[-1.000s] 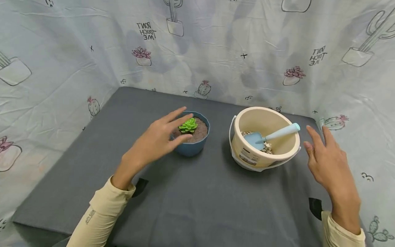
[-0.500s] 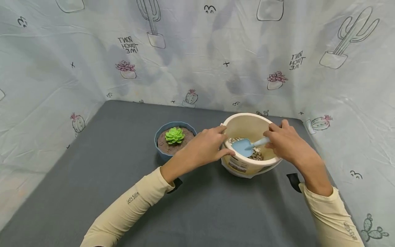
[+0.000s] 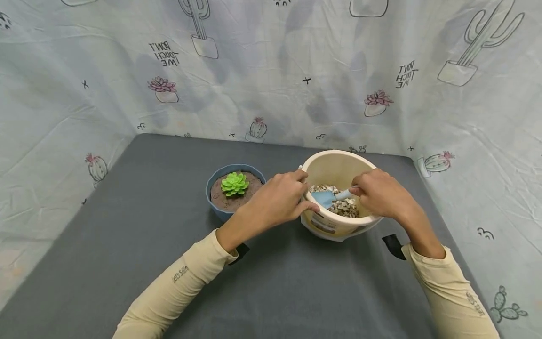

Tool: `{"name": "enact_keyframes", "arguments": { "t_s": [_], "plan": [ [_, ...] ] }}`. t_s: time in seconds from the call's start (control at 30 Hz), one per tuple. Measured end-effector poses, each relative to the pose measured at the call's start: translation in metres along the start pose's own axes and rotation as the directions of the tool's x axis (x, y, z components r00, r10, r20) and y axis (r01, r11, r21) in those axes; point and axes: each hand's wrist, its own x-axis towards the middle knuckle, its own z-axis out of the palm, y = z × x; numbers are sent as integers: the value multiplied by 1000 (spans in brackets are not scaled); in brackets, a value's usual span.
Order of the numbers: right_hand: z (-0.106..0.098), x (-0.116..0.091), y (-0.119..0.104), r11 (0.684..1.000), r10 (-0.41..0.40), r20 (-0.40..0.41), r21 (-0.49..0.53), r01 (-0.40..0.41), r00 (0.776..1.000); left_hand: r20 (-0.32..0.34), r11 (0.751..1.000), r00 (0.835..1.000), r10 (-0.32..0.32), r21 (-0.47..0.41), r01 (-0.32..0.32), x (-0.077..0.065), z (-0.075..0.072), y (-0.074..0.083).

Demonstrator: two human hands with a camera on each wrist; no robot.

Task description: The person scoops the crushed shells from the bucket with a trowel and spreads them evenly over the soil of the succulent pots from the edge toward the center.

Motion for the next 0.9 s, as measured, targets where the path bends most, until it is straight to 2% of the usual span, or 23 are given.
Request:
{"name": "enact_keyframes", "arguments": {
  "t_s": [0.23,0.57,0.7,0.83,0.9],
  "plan": [
    [-12,-12,2,1000,22,-170,8,-21,985,-4,999,1000,-5,-35,5,-5,1,-4],
    [-7,-30,13,998,41,-321,52,-26,946,-9,993,1000,-21,-118,20,-17,3,-10],
    [-7,-39,18,995,70,-337,90,-43,939,20,983,999,-35,-178,38,-21,4,-15],
    [-7,-53,22,986,147,-329,129,-110,933,78,975,997,-22,-218,39,-26,2,-23],
    [-9,-61,24,977,193,-321,152,-151,927,79,976,997,-7,-218,25,-31,0,-28]
  ]
}}
